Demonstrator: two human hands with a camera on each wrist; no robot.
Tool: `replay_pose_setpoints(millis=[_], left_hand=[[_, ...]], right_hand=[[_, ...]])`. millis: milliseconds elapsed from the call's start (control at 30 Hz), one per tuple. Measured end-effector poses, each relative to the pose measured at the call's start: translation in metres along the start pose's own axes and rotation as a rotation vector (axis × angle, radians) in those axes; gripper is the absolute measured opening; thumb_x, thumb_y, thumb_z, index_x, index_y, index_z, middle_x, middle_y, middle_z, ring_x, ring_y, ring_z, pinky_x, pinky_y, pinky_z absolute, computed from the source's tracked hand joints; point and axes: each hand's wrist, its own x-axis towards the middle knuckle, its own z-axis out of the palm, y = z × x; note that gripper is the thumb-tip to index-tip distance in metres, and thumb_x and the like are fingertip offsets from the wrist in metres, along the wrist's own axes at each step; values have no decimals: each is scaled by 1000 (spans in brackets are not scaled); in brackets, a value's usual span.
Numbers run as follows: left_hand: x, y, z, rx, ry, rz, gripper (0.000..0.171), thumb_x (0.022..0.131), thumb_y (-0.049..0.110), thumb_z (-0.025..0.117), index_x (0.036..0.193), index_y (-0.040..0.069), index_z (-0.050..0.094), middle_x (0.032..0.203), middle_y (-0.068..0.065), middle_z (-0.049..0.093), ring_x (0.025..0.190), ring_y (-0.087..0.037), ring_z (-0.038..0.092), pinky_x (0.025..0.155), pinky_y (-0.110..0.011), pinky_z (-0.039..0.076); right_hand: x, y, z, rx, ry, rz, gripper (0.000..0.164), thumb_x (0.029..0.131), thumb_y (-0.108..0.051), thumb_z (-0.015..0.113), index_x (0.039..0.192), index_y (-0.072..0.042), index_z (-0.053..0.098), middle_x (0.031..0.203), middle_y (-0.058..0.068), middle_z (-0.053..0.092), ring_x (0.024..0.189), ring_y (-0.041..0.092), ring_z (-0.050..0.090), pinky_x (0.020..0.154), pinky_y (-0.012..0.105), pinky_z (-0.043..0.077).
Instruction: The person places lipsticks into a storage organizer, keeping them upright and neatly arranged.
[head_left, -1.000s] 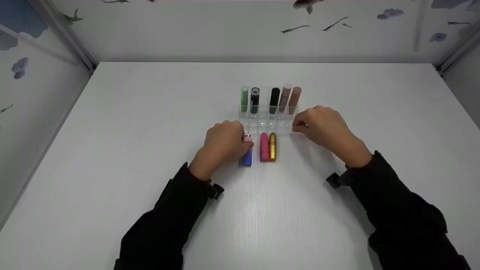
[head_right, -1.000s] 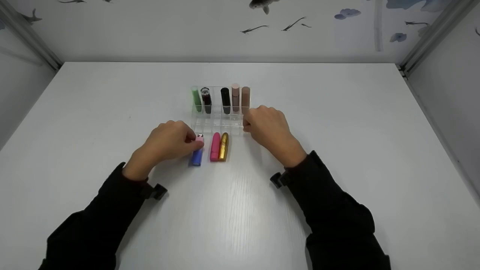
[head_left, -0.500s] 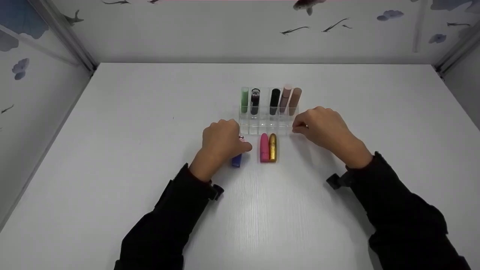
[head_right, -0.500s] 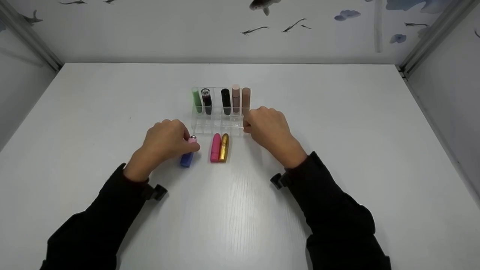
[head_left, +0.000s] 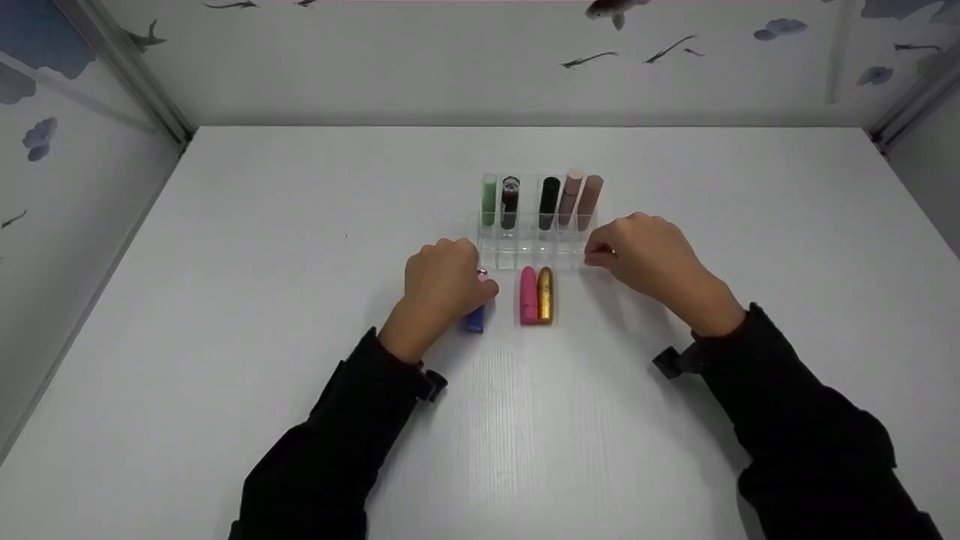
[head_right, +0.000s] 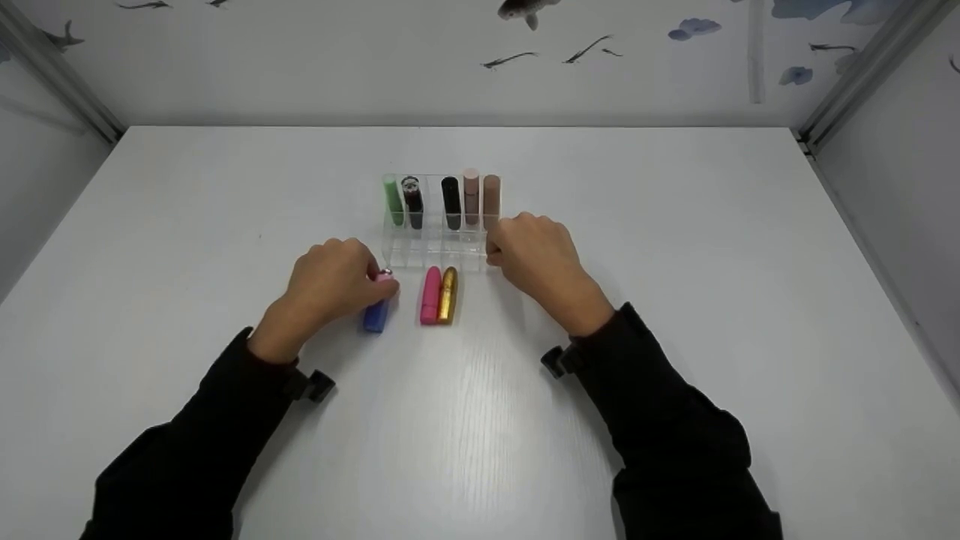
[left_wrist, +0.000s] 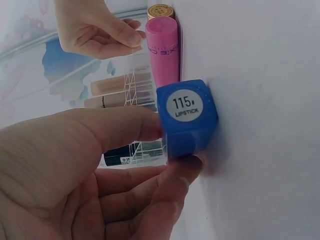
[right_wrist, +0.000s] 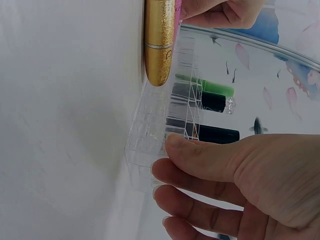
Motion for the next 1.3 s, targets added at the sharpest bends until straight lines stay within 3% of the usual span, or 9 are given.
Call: replay_pose_setpoints(millis=[167,267,433,633,733,800,1067,1200,1300], left_hand=[[0,1,-4,-89,-43,21,37,79,32,62,52,15,43,50,5,37,49,-12,40,42,-26,26],[1,1,-7,-172,-62,44,35,79,33,61,51,13,52,48,5,40,48,-10,38,42,-25,24],[2,0,-10,-332,-84,82,28,80,37,63,82,11,73,61,3,56,54,-11,46,46,-23,31],[4,-3,-14,-708,-213,214,34,85,40,65,102,11,69,79,-3,72,71,-22,67,59,-30,53],[6,-5,-15,-893,-280,257,37,87,41,65,109,11,65,90,-4,73,85,-29,69,70,-39,57],[7,-5,-16,-968,-293,265,39,88,41,64,112,10,62,94,-5,73,90,-29,69,75,-41,56],[10,-5,-14,-1052,-278,222,42,90,39,62,118,9,55,106,-6,71,102,-27,67,85,-39,54],[11,-4,-12,-1064,-237,201,37,91,36,61,116,9,54,107,-7,70,104,-27,66,85,-37,54],[11,-3,-12,-1074,-201,187,36,91,37,60,114,10,53,107,-5,70,104,-26,66,84,-35,54]], right_hand=[[0,0,0,5,3,3,7,82,-15,73,87,-13,76,80,2,72,69,15,61,62,33,48],[0,0,0,6,4,3,7,82,-15,73,87,-13,76,80,2,72,70,15,61,62,33,48],[0,0,1,9,1,6,7,82,-15,72,88,-13,76,80,2,72,70,15,61,63,34,48],[0,1,0,12,-8,-4,7,83,-15,72,88,-12,76,81,3,73,70,17,62,62,35,48],[0,0,-1,4,-13,-1,8,83,-16,72,88,-13,76,81,2,72,70,17,61,61,34,46],[1,0,-1,2,-16,3,8,83,-16,72,89,-13,76,81,2,72,70,17,60,61,34,46],[1,0,0,-8,-36,12,9,84,-17,70,91,-13,75,84,2,72,71,17,60,64,34,50],[1,0,-2,-7,-56,18,12,85,-19,70,95,-13,74,85,3,72,72,17,60,63,34,49],[0,-1,-6,14,-22,30,17,88,-23,67,101,-13,72,86,4,72,72,18,60,62,34,49]])
